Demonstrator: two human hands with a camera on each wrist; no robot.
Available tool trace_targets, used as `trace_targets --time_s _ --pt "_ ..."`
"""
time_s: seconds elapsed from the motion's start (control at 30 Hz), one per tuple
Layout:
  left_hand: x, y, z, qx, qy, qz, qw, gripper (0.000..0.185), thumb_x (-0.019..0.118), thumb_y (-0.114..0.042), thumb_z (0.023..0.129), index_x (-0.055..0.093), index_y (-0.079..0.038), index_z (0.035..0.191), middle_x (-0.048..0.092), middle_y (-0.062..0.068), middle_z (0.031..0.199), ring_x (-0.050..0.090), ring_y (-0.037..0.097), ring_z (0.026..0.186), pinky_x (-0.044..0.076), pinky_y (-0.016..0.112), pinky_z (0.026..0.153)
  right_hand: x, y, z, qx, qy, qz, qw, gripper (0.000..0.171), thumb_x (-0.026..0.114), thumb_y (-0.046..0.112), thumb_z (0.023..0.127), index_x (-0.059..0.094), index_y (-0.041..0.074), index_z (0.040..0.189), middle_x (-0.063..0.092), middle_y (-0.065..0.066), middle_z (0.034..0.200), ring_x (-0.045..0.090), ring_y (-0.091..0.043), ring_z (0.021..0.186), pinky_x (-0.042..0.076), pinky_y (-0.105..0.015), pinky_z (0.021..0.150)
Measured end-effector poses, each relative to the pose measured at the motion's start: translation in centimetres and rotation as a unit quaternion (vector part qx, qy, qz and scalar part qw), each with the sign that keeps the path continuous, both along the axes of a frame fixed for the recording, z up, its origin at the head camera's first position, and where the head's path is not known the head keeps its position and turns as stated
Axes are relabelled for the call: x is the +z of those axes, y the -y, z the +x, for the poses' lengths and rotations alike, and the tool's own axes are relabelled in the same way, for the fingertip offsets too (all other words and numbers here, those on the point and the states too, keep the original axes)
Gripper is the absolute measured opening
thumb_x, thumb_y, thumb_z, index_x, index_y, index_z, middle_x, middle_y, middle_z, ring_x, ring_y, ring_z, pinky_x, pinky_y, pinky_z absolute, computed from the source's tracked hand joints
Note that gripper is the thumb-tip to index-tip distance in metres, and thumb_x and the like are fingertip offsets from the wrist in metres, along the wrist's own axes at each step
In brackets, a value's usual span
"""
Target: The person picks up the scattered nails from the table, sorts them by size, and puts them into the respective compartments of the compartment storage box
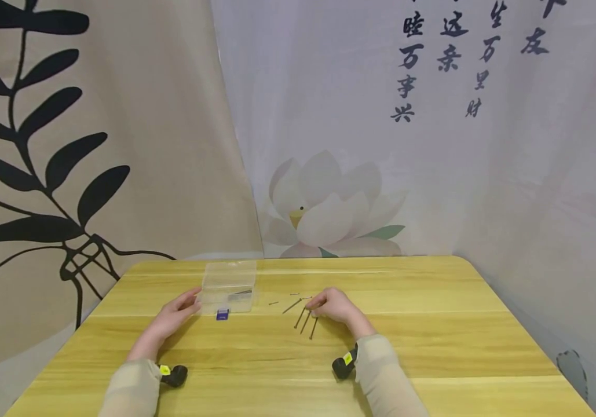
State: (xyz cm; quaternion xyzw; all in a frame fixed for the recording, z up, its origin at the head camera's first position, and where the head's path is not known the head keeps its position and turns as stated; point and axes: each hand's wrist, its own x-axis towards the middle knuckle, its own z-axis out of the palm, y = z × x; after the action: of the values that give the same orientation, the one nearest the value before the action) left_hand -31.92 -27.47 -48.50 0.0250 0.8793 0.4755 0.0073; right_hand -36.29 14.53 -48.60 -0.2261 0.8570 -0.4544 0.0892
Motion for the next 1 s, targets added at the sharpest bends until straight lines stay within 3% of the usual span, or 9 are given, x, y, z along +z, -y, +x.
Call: trace_targets --time_s 0.2,0.77,1.0 --pt "0.05 0.00 0.06 0.000 0.002 0.003 1.0000 0.055 0.055 -0.024 0.101 0.037 -0.007 0.149 0.040 0.030 0.144 0.036 0.044 0.133 0.027 0.057 0.108 0.05 0.09 0.09 -0.013 0.001 0.005 1.000 0.015 0.073 0.002 0.083 0.077 0.004 0.097 0.067 -0.004 0.098 0.057 -0.020 0.093 0.049 -0.034 0.080" --pt "-0.31 0.11 -0.29 0.001 -0.005 -0.002 1.0000 0.055 0.055 -0.024 0.100 0.037 -0.007 0.149 0.041 0.029 0.143 0.037 0.043 0.132 0.028 0.056 0.108 -0.11 0.23 0.27 -0.031 -0.009 0.014 0.999 0.010 0.073 0.001 0.083 0.078 0.008 0.087 0.068 0.001 0.090 0.057 -0.016 0.090 0.049 -0.035 0.080" --pt "-0.34 0.07 -0.19 0.002 -0.002 0.002 1.0000 0.055 0.055 -0.024 0.100 0.037 -0.007 0.150 0.040 0.030 0.144 0.037 0.043 0.132 0.028 0.056 0.109 -0.01 0.14 0.21 -0.019 -0.019 0.021 0.999 0.007 0.071 0.002 0.084 0.076 0.007 0.088 0.063 0.001 0.087 0.054 -0.015 0.083 0.046 -0.033 0.078"
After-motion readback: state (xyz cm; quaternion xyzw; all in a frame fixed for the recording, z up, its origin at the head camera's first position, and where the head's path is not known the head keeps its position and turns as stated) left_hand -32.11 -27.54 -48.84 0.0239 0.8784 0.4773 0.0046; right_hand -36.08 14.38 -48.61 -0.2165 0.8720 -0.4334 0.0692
